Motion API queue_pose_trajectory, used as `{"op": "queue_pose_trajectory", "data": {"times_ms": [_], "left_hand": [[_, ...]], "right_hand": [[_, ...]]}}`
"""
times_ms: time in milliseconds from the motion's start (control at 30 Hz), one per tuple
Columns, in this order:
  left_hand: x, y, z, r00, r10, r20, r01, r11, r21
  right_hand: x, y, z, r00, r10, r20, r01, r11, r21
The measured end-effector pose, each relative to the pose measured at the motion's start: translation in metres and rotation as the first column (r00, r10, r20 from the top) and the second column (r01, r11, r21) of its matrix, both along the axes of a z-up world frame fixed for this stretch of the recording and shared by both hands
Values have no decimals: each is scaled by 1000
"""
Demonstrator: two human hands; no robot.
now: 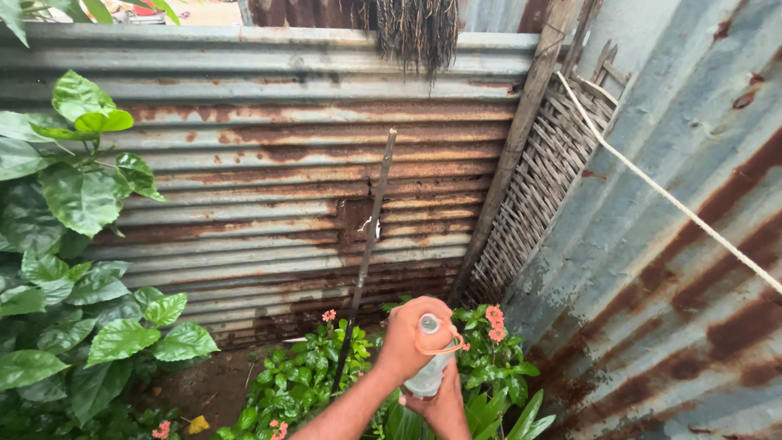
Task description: The person uses a white container to pour water from a green bucket over various green plants and red flowers in an outdoor area.
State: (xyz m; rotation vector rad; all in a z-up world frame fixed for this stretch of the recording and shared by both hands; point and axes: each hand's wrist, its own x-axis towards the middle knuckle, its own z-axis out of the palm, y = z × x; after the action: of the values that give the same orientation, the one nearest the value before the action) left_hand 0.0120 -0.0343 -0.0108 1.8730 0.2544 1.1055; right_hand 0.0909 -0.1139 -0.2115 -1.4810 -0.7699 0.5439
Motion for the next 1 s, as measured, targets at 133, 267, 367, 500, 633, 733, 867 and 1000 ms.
{"op": "queue_pose_trajectory", "data": {"times_ms": [133,267,367,500,633,733,867,1000], "left_hand": [[-10,-1,-8,1000,14,-19,-15,1000,-16],[-17,-2,-12,1000,25,-3,-25,999,23],[-19,-3,-15,997,70,-35,-71,997,-9],[-17,0,-5,997,71,-20,-70,997,37],[-15,1,4,1000,29,-5,-29,998,61],[-15,-3,11,1000,-2,-4,2,998,55],[-9,-9,21,1000,-28,11,28,997,66],[-9,-13,27,998,-52,23,50,995,85]], "right_hand": [[-5,-9,-2,977,9,213,18,992,-126],[-6,-14,10,961,54,273,33,952,-305],[-3,-17,22,945,110,309,32,907,-421],[1,-9,38,970,123,210,-57,953,-297],[13,-12,49,923,157,351,-124,986,-114],[18,-20,62,926,206,317,-170,976,-139],[20,-26,76,929,207,308,-128,958,-258],[21,-26,78,938,133,319,-34,954,-297]]}}
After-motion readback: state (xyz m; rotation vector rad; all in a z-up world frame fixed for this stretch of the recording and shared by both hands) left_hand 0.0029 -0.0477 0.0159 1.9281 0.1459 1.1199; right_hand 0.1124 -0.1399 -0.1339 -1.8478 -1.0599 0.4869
